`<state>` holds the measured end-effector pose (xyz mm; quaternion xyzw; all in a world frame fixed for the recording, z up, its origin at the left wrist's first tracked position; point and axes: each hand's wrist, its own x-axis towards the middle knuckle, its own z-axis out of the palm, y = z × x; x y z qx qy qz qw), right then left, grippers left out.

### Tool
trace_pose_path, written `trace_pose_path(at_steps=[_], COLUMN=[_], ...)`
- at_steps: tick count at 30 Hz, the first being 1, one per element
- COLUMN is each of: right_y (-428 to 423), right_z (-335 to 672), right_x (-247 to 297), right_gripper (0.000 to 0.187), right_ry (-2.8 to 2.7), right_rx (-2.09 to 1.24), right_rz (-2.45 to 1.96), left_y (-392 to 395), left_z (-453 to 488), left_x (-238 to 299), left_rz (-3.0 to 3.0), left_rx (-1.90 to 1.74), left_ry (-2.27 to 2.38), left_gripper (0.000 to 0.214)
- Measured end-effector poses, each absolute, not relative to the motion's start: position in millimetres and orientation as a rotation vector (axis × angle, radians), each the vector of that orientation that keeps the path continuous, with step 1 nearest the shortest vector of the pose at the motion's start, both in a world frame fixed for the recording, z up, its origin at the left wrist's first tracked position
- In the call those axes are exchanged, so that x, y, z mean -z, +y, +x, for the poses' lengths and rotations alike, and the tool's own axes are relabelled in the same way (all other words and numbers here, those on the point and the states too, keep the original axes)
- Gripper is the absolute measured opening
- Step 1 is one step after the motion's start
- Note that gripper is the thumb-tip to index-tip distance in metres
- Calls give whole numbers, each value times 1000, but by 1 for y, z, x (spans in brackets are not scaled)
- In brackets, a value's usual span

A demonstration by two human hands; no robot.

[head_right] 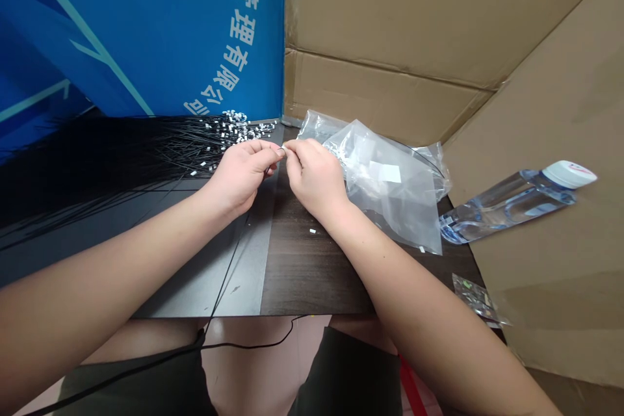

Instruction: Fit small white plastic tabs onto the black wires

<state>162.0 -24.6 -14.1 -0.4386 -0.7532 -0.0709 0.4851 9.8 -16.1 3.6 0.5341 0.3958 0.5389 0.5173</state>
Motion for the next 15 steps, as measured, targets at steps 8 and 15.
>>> trace_pose_path(at_steps=[8,15], right_y=[-24,-22], right_z=[162,163], right_x=[11,14], right_gripper=[17,16], right_ry=[-1816,-1826], right_rx=[140,165], right_rz=[-1134,-1079], left_y=[-14,-12], left_z=[7,7], left_x=[-2,-1], left_rz=[1367,1399], left_rx=[-1280,-1274], left_ry=[970,981], left_gripper=[10,11])
